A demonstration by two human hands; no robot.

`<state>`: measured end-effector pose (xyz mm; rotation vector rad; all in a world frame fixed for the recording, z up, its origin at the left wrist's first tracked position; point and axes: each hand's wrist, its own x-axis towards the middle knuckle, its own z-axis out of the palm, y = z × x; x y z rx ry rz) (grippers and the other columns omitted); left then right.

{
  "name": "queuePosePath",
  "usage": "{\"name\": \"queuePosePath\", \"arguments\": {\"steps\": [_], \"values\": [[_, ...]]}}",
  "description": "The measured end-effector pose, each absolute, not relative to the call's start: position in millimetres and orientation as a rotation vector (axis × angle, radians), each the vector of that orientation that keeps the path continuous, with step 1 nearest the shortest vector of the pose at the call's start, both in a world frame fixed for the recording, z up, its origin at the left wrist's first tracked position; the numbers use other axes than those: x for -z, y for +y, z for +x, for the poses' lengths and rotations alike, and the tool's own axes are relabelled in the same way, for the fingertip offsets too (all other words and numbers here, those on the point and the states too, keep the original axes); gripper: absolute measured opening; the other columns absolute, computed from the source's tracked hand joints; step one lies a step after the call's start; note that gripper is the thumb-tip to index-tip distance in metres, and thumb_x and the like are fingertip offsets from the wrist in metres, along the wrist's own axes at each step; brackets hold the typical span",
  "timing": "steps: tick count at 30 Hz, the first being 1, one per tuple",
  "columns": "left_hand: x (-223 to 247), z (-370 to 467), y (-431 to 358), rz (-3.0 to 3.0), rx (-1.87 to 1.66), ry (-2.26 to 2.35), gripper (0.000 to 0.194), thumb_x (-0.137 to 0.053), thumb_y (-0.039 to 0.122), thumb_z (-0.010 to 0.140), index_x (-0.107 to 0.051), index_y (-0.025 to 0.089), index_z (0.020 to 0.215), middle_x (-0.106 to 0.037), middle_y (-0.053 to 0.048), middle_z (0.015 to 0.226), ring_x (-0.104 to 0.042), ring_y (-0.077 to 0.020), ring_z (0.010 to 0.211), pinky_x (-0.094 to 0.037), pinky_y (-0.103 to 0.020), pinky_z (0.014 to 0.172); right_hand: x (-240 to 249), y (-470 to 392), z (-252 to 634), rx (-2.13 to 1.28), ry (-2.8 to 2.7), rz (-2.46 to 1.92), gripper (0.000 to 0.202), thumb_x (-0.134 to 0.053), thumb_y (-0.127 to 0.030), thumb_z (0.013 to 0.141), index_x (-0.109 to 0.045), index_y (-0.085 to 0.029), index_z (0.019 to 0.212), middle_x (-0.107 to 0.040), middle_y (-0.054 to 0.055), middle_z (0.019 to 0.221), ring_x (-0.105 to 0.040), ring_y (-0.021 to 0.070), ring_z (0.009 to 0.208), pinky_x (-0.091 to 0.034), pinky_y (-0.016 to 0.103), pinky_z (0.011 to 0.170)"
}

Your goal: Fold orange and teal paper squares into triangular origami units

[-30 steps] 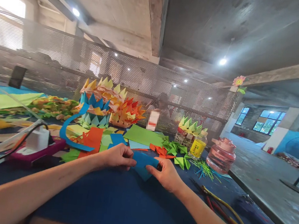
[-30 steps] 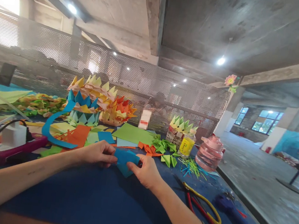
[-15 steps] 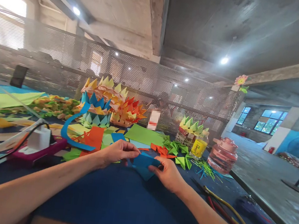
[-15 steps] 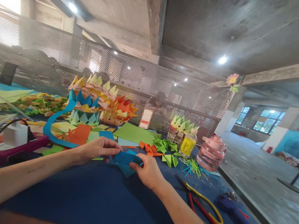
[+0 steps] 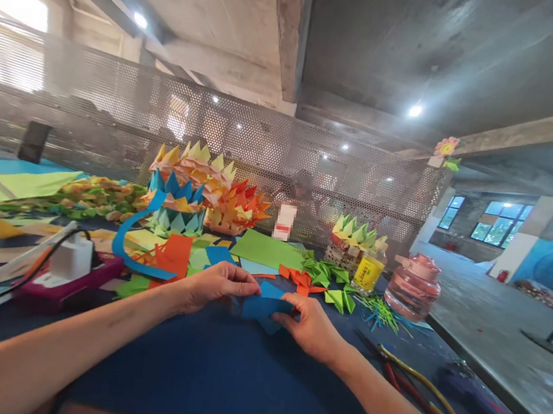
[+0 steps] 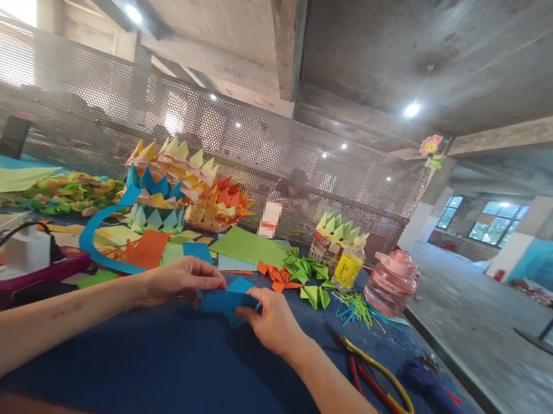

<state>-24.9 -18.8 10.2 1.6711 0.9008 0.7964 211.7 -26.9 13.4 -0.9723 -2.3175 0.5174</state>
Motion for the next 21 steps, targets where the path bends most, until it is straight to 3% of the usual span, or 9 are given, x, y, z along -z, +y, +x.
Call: {"name": "queuePosePath", "arguments": {"steps": [7, 12, 15, 16, 18, 20, 21], "values": [[-2, -22, -9, 1.824, -0.781, 0.9, 0.016, -0.062, 0.025, 0.093, -0.062, 0.012, 0.103, -0.064, -0.001, 0.087, -0.061, -0.011, 0.066, -0.054, -0.026, 0.062, -13, -26, 213, -0.45, -2.343, -0.979, 0.01, -0.064, -0.022, 0.085, -0.066, -0.017, 0.076, -0.064, 0.0, 0.072, -0.054, 0.0141, 0.066, -0.038, 0.023, 0.061], [-1, -16, -17, 1.972, -0.814, 0.913, 0.032, -0.07, 0.02, 0.085, -0.06, 0.015, 0.116, -0.064, -0.004, 0.103, -0.063, -0.0177, 0.087, -0.054, -0.034, 0.076, -14, -27, 213, -0.397, -2.377, -0.984, 0.005, -0.065, -0.018, 0.085, -0.069, -0.018, 0.082, -0.067, 0.001, 0.075, -0.057, 0.0146, 0.068, -0.041, 0.024, 0.063], [-1, -10, -25, 2.02, -0.816, 0.936, 0.036, -0.069, 0.021, 0.083, -0.06, 0.015, 0.118, -0.063, -0.002, 0.094, -0.061, -0.0155, 0.076, -0.051, -0.03, 0.068, -15, -30, 212, -0.361, -2.398, -0.98, 0.004, -0.067, -0.016, 0.083, -0.069, -0.019, 0.085, -0.067, 0.0, 0.076, -0.059, 0.0162, 0.071, -0.045, 0.026, 0.069], [0, -8, -28, 2.029, -0.825, 0.949, 0.036, -0.067, 0.021, 0.083, -0.06, 0.015, 0.118, -0.063, -0.002, 0.09, -0.06, -0.0149, 0.074, -0.049, -0.028, 0.066, -15, -31, 212, -0.339, -2.393, -0.983, 0.008, -0.069, -0.016, 0.082, -0.069, -0.019, 0.088, -0.068, 0.001, 0.081, -0.061, 0.0179, 0.077, -0.046, 0.027, 0.073], [2, -5, -31, 2.043, -0.862, 0.99, 0.04, -0.062, 0.018, 0.079, -0.06, 0.016, 0.118, -0.062, -0.001, 0.086, -0.059, -0.0148, 0.074, -0.045, -0.024, 0.063, -17, -35, 210, -0.281, -2.361, -0.994, 0.034, -0.072, -0.014, 0.077, -0.063, -0.018, 0.11, -0.067, 0.007, 0.105, -0.06, 0.0234, 0.099, -0.046, 0.034, 0.089], [4, -3, -32, 2.053, -0.918, 1.046, 0.048, -0.058, 0.014, 0.072, -0.058, 0.018, 0.12, -0.06, -0.001, 0.083, -0.058, -0.0155, 0.075, -0.041, -0.023, 0.062, -19, -41, 209, -0.222, -2.339, -0.992, 0.063, -0.074, -0.011, 0.073, -0.05, -0.018, 0.13, -0.055, 0.012, 0.13, -0.048, 0.0279, 0.122, -0.037, 0.042, 0.104], [5, -3, -32, 2.057, -0.942, 1.067, 0.052, -0.056, 0.013, 0.07, -0.056, 0.019, 0.122, -0.059, 0.0, 0.081, -0.057, -0.0155, 0.074, -0.04, -0.022, 0.062, -19, -45, 207, -0.2, -2.344, -0.981, 0.066, -0.072, -0.008, 0.074, -0.047, -0.019, 0.133, -0.052, 0.012, 0.134, -0.044, 0.0281, 0.127, -0.032, 0.044, 0.108]]}}
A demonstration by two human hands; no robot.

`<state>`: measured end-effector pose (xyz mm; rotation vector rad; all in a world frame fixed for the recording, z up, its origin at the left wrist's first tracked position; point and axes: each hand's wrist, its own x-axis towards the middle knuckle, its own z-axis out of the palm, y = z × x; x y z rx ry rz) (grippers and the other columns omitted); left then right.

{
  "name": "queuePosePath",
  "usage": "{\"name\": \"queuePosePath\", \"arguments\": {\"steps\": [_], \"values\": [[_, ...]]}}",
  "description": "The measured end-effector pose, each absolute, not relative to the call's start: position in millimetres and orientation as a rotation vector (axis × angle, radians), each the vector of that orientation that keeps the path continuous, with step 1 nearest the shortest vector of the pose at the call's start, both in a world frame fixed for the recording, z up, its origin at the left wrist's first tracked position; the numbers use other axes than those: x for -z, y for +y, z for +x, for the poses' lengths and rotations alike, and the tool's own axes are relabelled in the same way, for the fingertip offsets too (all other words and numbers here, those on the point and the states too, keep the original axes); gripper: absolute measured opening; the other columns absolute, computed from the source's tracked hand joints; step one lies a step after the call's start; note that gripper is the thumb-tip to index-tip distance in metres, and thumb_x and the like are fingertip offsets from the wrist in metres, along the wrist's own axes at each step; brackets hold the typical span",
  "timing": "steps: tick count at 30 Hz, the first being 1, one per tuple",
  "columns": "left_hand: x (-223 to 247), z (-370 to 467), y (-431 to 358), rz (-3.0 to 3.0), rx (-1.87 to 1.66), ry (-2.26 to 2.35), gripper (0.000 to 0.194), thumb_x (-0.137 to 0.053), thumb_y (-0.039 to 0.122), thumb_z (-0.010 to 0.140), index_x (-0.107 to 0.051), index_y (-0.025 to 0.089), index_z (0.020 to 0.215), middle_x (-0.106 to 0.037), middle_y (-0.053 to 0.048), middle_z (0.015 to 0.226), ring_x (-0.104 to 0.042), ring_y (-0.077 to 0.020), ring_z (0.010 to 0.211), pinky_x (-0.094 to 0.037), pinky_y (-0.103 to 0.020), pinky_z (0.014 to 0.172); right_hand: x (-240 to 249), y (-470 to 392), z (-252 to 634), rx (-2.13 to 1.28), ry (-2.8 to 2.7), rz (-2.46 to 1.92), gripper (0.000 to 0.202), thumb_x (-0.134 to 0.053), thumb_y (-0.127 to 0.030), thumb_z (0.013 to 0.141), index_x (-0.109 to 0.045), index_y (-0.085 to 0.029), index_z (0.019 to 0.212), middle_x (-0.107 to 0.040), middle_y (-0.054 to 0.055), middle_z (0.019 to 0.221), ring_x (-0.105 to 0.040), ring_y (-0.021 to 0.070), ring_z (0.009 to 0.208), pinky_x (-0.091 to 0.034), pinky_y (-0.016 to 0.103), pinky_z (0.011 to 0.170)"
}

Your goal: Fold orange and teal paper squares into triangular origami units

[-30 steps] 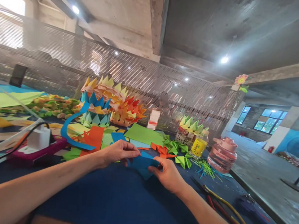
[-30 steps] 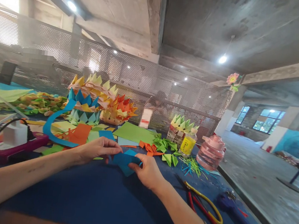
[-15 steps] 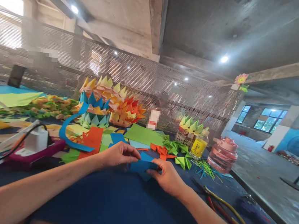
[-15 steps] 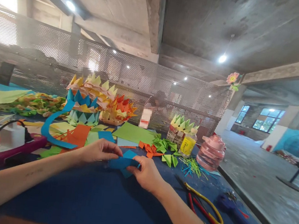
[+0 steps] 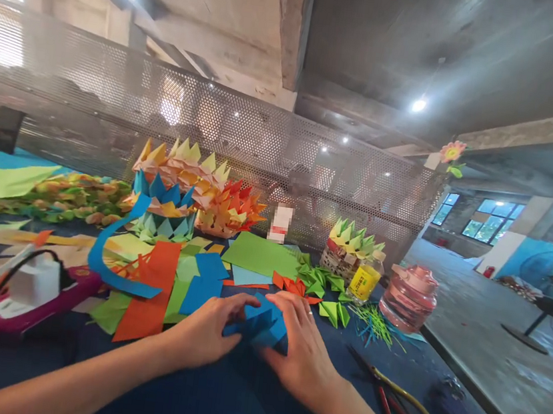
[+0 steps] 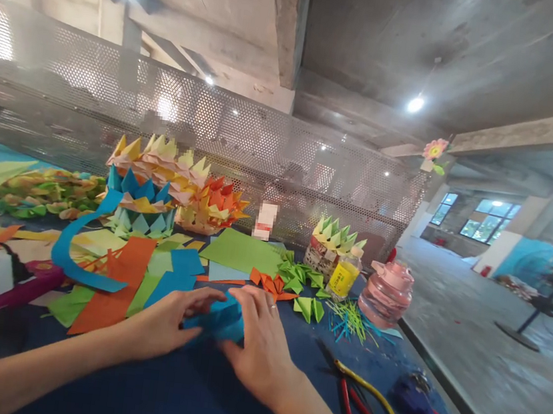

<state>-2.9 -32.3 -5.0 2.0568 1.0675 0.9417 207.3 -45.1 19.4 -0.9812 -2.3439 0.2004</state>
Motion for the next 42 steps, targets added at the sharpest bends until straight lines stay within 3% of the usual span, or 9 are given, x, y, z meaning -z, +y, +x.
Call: {"name": "queuePosePath", "arguments": {"steps": [9, 15, 18, 20, 21, 26, 31, 37, 42], "values": [[10, 0, -35, 2.018, -0.955, 1.058, 0.049, -0.053, 0.015, 0.07, -0.051, 0.018, 0.119, -0.046, 0.004, 0.069, -0.048, -0.0133, 0.062, -0.038, -0.021, 0.056, -14, -59, 198, 0.124, -2.547, -0.611, 0.021, -0.049, -0.011, 0.093, -0.06, -0.021, 0.109, -0.066, 0.005, 0.093, -0.057, 0.02, 0.092, -0.04, 0.037, 0.09], [13, -3, -41, 2.033, -0.884, 1.095, 0.048, -0.051, 0.015, 0.074, -0.047, 0.019, 0.123, -0.05, 0.004, 0.072, -0.052, -0.0119, 0.055, -0.04, -0.02, 0.047, -20, -59, 208, 0.18, -2.569, -0.608, 0.021, -0.045, -0.013, 0.098, -0.065, -0.021, 0.094, -0.067, 0.004, 0.088, -0.058, 0.0178, 0.089, -0.04, 0.036, 0.088], [9, -7, -55, 2.17, -0.925, 1.147, 0.052, -0.05, 0.013, 0.08, -0.043, 0.019, 0.131, -0.06, -0.005, 0.1, -0.061, -0.0184, 0.08, -0.051, -0.029, 0.071, -21, -60, 213, 0.167, -2.588, -0.593, 0.021, -0.045, -0.014, 0.099, -0.064, -0.02, 0.094, -0.068, 0.004, 0.088, -0.059, 0.0174, 0.087, -0.04, 0.034, 0.086], [5, -11, -67, 2.308, -0.939, 1.116, 0.051, -0.044, 0.01, 0.086, -0.044, 0.025, 0.135, -0.052, -0.009, 0.131, -0.05, -0.0261, 0.119, -0.041, -0.042, 0.1, -19, -60, 216, 0.168, -2.595, -0.569, 0.021, -0.045, -0.013, 0.099, -0.064, -0.02, 0.094, -0.069, 0.004, 0.087, -0.059, 0.0167, 0.084, -0.041, 0.033, 0.084], [3, -13, -72, 2.375, -0.928, 1.072, 0.048, -0.041, 0.008, 0.088, -0.048, 0.027, 0.131, -0.051, -0.006, 0.134, -0.047, -0.0256, 0.124, -0.037, -0.043, 0.105, -18, -60, 217, 0.169, -2.598, -0.556, 0.022, -0.045, -0.012, 0.098, -0.064, -0.019, 0.092, -0.068, 0.003, 0.086, -0.059, 0.0163, 0.082, -0.042, 0.032, 0.082], [6, -20, -82, 2.976, -0.771, 0.746, 0.032, -0.045, 0.008, 0.088, -0.059, 0.015, 0.115, -0.06, -0.009, 0.128, -0.052, -0.022, 0.118, -0.031, -0.034, 0.108, -19, -56, 223, 0.076, -2.651, -0.545, 0.018, -0.047, -0.014, 0.098, -0.064, -0.018, 0.095, -0.069, 0.004, 0.087, -0.06, 0.0166, 0.082, -0.044, 0.031, 0.079], [16, -20, -78, 3.06, -0.824, 0.741, 0.021, -0.05, 0.023, 0.094, -0.061, 0.018, 0.111, -0.065, -0.006, 0.122, -0.05, -0.0202, 0.121, -0.012, -0.031, 0.117, -24, -46, 227, -0.187, -2.692, -0.629, 0.013, -0.053, -0.023, 0.098, -0.065, -0.018, 0.098, -0.07, 0.004, 0.092, -0.061, 0.0167, 0.087, -0.043, 0.031, 0.084], [24, -20, -73, 2.948, -0.957, 0.76, 0.02, -0.055, 0.023, 0.09, -0.063, 0.021, 0.109, -0.066, -0.004, 0.116, -0.054, -0.0198, 0.114, -0.022, -0.035, 0.114, -18, -35, 225, -0.618, -2.568, -0.782, 0.022, -0.065, -0.039, 0.091, -0.067, -0.019, 0.081, -0.068, 0.001, 0.083, -0.061, 0.0137, 0.082, -0.043, 0.029, 0.081], [31, -17, -68, 2.896, -1.196, 0.712, 0.026, -0.042, 0.024, 0.1, -0.067, 0.018, 0.105, -0.069, -0.003, 0.104, -0.057, -0.0166, 0.104, -0.023, -0.032, 0.111, -12, -37, 220, -0.746, -2.45, -1.0, 0.022, -0.07, -0.036, 0.087, -0.066, -0.019, 0.074, -0.067, -0.002, 0.079, -0.059, 0.0137, 0.08, -0.039, 0.03, 0.08]]}}
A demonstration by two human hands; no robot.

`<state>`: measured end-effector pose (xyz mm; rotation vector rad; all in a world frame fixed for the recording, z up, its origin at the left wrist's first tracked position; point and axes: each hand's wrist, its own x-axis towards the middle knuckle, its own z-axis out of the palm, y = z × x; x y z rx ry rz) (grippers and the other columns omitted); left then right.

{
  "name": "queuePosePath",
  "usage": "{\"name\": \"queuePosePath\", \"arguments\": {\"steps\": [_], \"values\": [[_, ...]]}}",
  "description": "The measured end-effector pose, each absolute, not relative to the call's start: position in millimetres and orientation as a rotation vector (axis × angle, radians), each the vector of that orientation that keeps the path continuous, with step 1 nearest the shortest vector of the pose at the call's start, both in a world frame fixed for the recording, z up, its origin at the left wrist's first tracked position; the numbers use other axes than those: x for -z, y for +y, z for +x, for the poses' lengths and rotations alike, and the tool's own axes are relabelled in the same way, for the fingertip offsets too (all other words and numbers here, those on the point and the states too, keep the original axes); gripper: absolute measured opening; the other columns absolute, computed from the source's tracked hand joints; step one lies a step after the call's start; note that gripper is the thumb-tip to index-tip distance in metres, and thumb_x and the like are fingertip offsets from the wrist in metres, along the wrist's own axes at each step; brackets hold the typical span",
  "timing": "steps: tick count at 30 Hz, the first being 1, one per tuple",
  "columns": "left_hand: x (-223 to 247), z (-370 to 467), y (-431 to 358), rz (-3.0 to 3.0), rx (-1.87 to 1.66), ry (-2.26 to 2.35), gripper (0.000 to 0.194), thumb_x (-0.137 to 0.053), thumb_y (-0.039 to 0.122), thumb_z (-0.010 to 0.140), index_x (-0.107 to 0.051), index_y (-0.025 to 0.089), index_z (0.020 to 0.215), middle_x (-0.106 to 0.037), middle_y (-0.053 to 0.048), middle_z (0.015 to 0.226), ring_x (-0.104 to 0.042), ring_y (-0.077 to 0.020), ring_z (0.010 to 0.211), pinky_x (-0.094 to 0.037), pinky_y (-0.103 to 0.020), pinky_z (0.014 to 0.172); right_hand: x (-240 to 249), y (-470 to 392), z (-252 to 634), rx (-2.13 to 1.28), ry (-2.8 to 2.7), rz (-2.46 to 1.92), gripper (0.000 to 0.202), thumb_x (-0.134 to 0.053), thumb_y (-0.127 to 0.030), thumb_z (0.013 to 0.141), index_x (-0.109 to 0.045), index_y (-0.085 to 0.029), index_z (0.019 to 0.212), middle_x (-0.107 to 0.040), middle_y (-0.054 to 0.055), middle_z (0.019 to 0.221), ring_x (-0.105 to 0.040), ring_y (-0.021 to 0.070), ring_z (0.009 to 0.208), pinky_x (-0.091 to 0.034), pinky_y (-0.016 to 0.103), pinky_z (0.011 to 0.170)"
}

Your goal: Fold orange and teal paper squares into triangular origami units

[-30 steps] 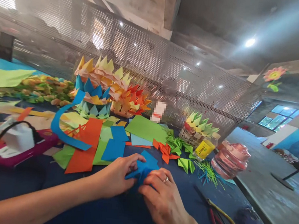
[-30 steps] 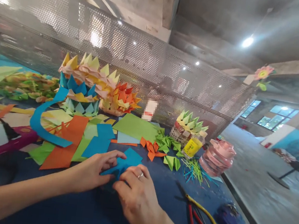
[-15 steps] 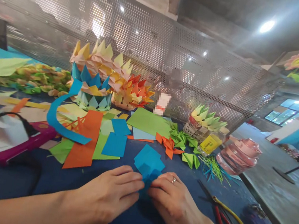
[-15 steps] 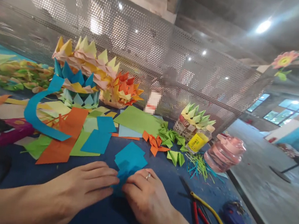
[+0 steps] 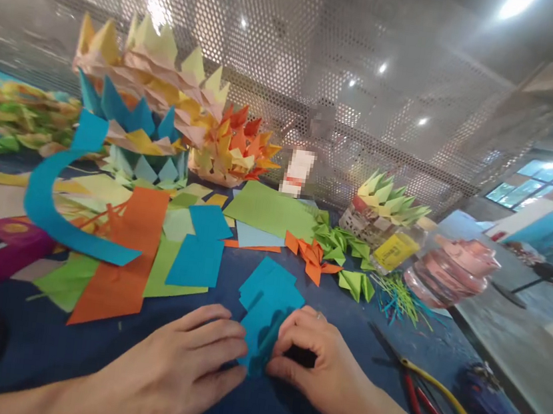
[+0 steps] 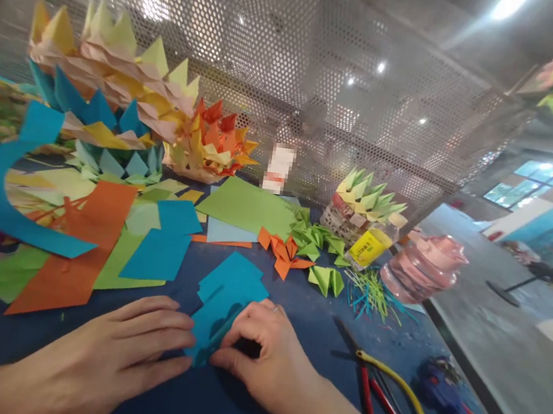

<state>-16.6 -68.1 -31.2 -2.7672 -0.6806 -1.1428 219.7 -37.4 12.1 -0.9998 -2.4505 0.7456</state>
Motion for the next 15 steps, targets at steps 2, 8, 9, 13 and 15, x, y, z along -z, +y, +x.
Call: {"name": "queuePosePath", "arguments": {"steps": [2, 8, 9, 13, 15], "values": [[25, -15, -68, -2.719, 1.168, -0.662, 0.037, -0.032, 0.019, 0.103, -0.068, 0.018, 0.102, -0.07, -0.002, 0.099, -0.058, -0.016, 0.099, -0.027, -0.031, 0.108, -11, -41, 216, -0.719, -2.406, -1.068, 0.02, -0.071, -0.032, 0.087, -0.064, -0.019, 0.073, -0.065, -0.002, 0.079, -0.058, 0.0132, 0.079, -0.038, 0.03, 0.079], [-1, -17, -68, -2.678, 1.072, -0.657, 0.04, -0.033, 0.016, 0.103, -0.071, 0.019, 0.094, -0.074, 0.002, 0.089, -0.065, -0.0124, 0.085, -0.044, -0.023, 0.093, -10, -47, 207, -0.571, -2.379, -1.088, 0.019, -0.07, -0.016, 0.085, -0.057, -0.018, 0.072, -0.062, -0.003, 0.076, -0.055, 0.0128, 0.076, -0.037, 0.029, 0.077], [-2, -17, -68, -2.664, 1.094, -0.659, 0.04, -0.033, 0.015, 0.103, -0.072, 0.019, 0.093, -0.075, 0.002, 0.09, -0.066, -0.0122, 0.086, -0.045, -0.023, 0.093, -9, -48, 206, -0.552, -2.38, -1.086, 0.019, -0.069, -0.014, 0.084, -0.056, -0.018, 0.071, -0.061, -0.003, 0.075, -0.055, 0.0128, 0.075, -0.037, 0.029, 0.076], [5, -16, -70, -2.625, 1.171, -0.713, 0.041, -0.033, 0.015, 0.104, -0.072, 0.02, 0.091, -0.076, 0.003, 0.09, -0.067, -0.0103, 0.084, -0.046, -0.021, 0.095, -7, -47, 205, -0.501, -2.377, -1.093, 0.019, -0.069, -0.012, 0.083, -0.055, -0.017, 0.07, -0.06, -0.003, 0.074, -0.053, 0.0128, 0.073, -0.036, 0.029, 0.075], [10, -14, -71, -2.61, 1.207, -0.757, 0.043, -0.032, 0.015, 0.105, -0.071, 0.02, 0.09, -0.075, 0.004, 0.089, -0.066, -0.0093, 0.082, -0.047, -0.019, 0.095, -5, -46, 205, -0.494, -2.376, -1.095, 0.019, -0.068, -0.012, 0.083, -0.055, -0.017, 0.07, -0.06, -0.003, 0.074, -0.053, 0.0131, 0.073, -0.036, 0.029, 0.075]]}}
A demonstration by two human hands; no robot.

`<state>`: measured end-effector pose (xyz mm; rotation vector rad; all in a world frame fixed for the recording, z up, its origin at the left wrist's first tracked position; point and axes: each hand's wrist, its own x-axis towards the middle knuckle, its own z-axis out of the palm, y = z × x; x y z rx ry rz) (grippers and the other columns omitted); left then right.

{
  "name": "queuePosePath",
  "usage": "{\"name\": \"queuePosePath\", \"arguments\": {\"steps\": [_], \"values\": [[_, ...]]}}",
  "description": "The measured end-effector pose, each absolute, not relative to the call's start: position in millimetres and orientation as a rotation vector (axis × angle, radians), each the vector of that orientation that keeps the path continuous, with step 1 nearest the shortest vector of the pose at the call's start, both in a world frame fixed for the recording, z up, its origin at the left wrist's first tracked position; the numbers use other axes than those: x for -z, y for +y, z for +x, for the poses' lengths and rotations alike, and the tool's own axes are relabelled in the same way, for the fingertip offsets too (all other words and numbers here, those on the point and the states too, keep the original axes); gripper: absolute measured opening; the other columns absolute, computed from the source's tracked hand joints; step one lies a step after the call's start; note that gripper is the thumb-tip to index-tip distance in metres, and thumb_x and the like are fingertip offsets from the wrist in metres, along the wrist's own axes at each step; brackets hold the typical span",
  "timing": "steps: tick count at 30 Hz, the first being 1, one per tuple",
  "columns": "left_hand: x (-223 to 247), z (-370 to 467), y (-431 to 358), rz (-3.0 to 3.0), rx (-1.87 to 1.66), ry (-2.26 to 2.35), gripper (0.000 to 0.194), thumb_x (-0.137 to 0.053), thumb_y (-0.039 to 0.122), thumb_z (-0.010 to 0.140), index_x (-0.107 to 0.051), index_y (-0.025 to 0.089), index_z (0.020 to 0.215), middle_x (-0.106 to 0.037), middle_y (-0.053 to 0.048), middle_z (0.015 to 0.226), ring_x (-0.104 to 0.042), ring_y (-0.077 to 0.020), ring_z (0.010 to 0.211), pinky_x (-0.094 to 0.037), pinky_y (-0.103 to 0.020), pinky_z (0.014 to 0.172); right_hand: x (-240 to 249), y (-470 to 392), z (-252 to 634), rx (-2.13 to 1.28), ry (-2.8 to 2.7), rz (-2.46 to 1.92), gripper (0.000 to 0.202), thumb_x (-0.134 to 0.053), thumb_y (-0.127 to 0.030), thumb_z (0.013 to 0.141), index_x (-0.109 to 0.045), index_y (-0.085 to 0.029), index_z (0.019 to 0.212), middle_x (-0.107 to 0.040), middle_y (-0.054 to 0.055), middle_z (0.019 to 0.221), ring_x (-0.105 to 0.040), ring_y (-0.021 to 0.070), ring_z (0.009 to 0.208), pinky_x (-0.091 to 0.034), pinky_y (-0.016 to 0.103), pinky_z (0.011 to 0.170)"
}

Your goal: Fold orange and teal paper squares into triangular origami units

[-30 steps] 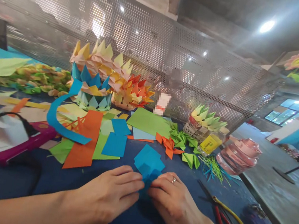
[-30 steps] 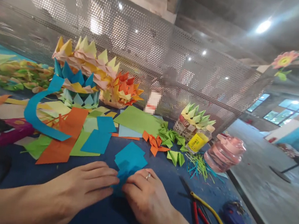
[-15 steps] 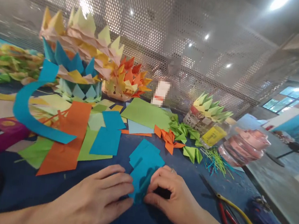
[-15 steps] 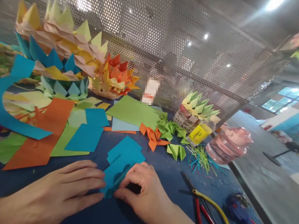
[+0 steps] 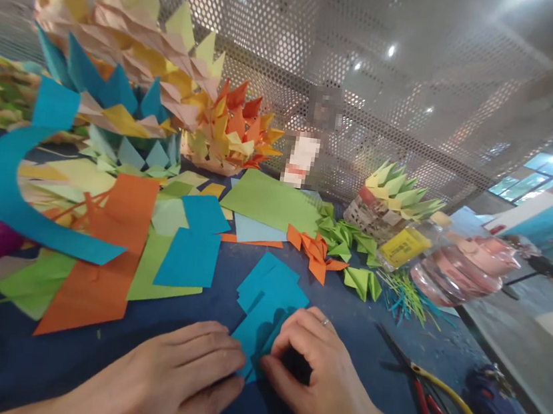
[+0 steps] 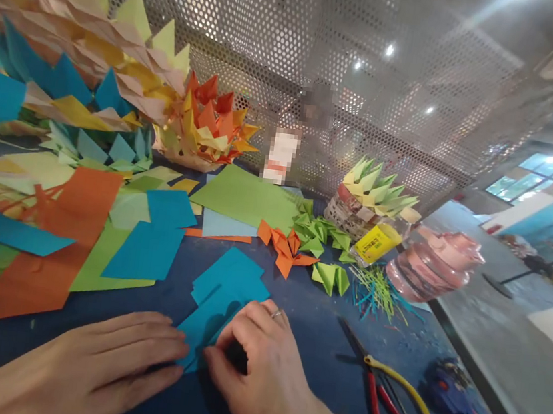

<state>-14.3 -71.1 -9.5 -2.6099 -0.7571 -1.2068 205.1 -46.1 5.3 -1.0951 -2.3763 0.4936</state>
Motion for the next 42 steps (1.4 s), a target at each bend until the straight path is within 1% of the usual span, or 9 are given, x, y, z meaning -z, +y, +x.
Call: {"name": "queuePosePath", "arguments": {"steps": [4, 12, 16, 21, 27, 30, 36, 39, 42], "values": [[13, -13, -72, -2.628, 1.21, -0.802, 0.041, -0.031, 0.013, 0.105, -0.071, 0.019, 0.093, -0.075, 0.004, 0.089, -0.066, -0.0088, 0.081, -0.046, -0.02, 0.096, -2, -47, 205, -0.484, -2.369, -1.109, 0.018, -0.068, -0.013, 0.084, -0.055, -0.017, 0.071, -0.059, -0.001, 0.076, -0.051, 0.015, 0.076, -0.035, 0.029, 0.072], [11, -17, -71, -2.762, 1.027, -0.739, 0.037, -0.03, 0.015, 0.102, -0.067, 0.014, 0.107, -0.071, -0.003, 0.086, -0.064, -0.015, 0.075, -0.052, -0.026, 0.078, 0, -48, 205, -0.486, -2.376, -1.139, 0.018, -0.067, -0.013, 0.084, -0.054, -0.018, 0.073, -0.058, -0.001, 0.078, -0.05, 0.0164, 0.077, -0.035, 0.031, 0.072], [14, -15, -68, -2.853, 0.922, -0.779, 0.038, -0.028, 0.015, 0.1, -0.065, 0.016, 0.103, -0.067, -0.005, 0.086, -0.063, -0.0156, 0.078, -0.053, -0.025, 0.078, -2, -48, 204, -0.502, -2.382, -1.144, 0.019, -0.068, -0.014, 0.084, -0.053, -0.019, 0.075, -0.058, -0.001, 0.079, -0.05, 0.0164, 0.079, -0.036, 0.031, 0.074], [16, -14, -67, -2.863, 0.892, -0.759, 0.037, -0.027, 0.017, 0.099, -0.064, 0.017, 0.1, -0.066, -0.005, 0.09, -0.061, -0.0158, 0.08, -0.053, -0.026, 0.08, -4, -50, 206, -0.575, -2.333, -1.251, 0.022, -0.07, -0.008, 0.08, -0.052, -0.02, 0.088, -0.058, 0.0, 0.088, -0.05, 0.0192, 0.087, -0.038, 0.034, 0.077], [16, -16, -68, -2.823, 0.938, -0.747, 0.039, -0.025, 0.021, 0.103, -0.064, 0.017, 0.095, -0.069, -0.002, 0.093, -0.064, -0.0159, 0.082, -0.051, -0.028, 0.087, -6, -53, 211, -0.67, -2.362, -1.273, 0.028, -0.059, 0.0, 0.083, -0.05, -0.022, 0.096, -0.059, 0.0, 0.096, -0.05, 0.0193, 0.092, -0.038, 0.037, 0.082], [13, -16, -66, -2.85, 0.924, -0.726, 0.037, -0.028, 0.018, 0.102, -0.064, 0.017, 0.094, -0.069, -0.003, 0.095, -0.064, -0.0151, 0.083, -0.05, -0.027, 0.091, -8, -54, 213, -0.679, -2.383, -1.252, 0.028, -0.053, 0.002, 0.085, -0.05, -0.022, 0.099, -0.06, 0.001, 0.101, -0.05, 0.0198, 0.095, -0.039, 0.038, 0.083], [5, -17, -67, -2.822, 1.053, -0.768, 0.036, -0.032, 0.009, 0.098, -0.066, 0.02, 0.09, -0.07, -0.001, 0.088, -0.064, -0.0134, 0.077, -0.051, -0.024, 0.082, -6, -54, 216, -0.612, -2.452, -1.148, 0.026, -0.046, 0.0, 0.09, -0.053, -0.024, 0.098, -0.061, 0.002, 0.101, -0.051, 0.0203, 0.095, -0.038, 0.036, 0.082], [9, -21, -66, -2.813, 1.144, -0.844, 0.041, -0.033, 0.001, 0.09, -0.065, 0.021, 0.105, -0.069, -0.001, 0.103, -0.063, -0.013, 0.092, -0.046, -0.021, 0.087, -5, -56, 217, -0.545, -2.471, -1.094, 0.026, -0.044, -0.001, 0.091, -0.056, -0.023, 0.097, -0.062, 0.002, 0.098, -0.052, 0.0202, 0.094, -0.037, 0.036, 0.081], [15, -26, -62, -2.862, 1.02, -0.994, 0.054, -0.032, -0.004, 0.087, -0.053, 0.022, 0.13, -0.06, -0.003, 0.126, -0.054, -0.0153, 0.116, -0.04, -0.026, 0.099, -6, -58, 216, -0.492, -2.471, -1.043, 0.024, -0.044, -0.002, 0.092, -0.058, -0.022, 0.093, -0.062, 0.002, 0.094, -0.053, 0.0194, 0.091, -0.038, 0.035, 0.08]]}}
